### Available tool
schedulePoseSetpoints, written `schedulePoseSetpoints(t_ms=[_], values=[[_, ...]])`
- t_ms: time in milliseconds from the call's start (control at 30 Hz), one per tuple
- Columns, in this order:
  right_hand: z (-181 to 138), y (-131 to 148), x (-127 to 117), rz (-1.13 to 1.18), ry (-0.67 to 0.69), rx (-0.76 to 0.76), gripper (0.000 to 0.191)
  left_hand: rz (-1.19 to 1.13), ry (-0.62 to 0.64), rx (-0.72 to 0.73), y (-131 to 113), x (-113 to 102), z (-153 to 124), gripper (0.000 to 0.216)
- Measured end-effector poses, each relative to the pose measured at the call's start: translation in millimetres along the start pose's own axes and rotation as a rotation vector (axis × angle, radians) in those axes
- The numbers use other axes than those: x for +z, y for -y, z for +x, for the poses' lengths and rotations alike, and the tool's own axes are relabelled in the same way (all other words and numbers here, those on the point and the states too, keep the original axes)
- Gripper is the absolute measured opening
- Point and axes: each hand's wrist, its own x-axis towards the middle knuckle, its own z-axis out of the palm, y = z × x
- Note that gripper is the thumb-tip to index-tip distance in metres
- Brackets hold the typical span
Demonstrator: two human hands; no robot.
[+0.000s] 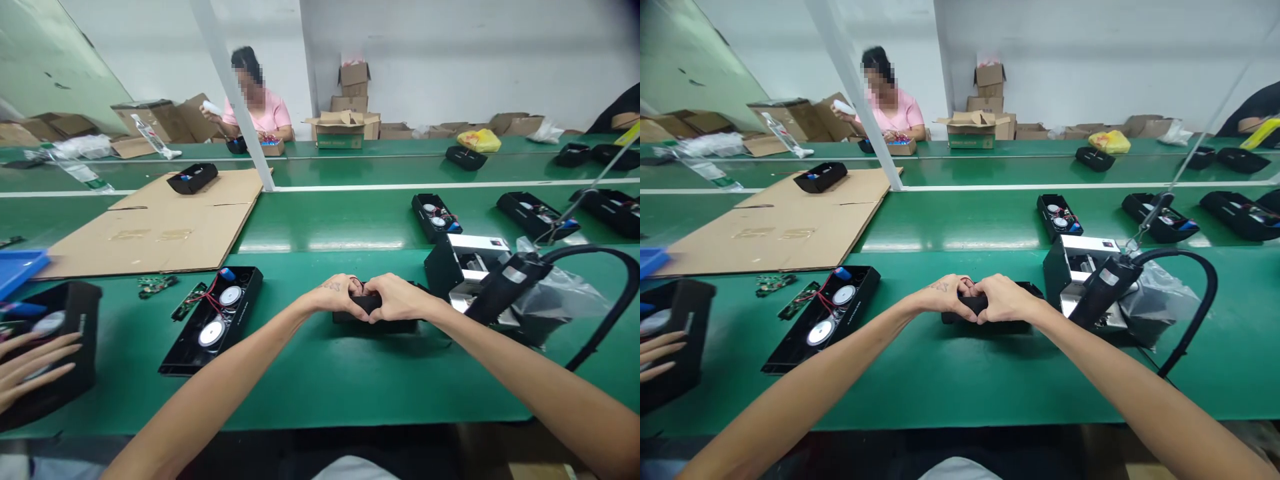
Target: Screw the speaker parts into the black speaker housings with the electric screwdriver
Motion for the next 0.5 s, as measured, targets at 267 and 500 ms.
schedulePoseSetpoints(t_ms=[267, 500], values=[[8.5, -14.3, 2.5, -0.021, 0.019, -0.019, 0.028, 0.13, 0.168, -0.073, 20.5, -33.0, -121.0, 0.072], [14.0, -10.8, -0.5, 0.03, 0.058, 0.017, 0.03, 0.528, 0.517, -0.133, 108.7, -91.4, -307.5, 0.058]])
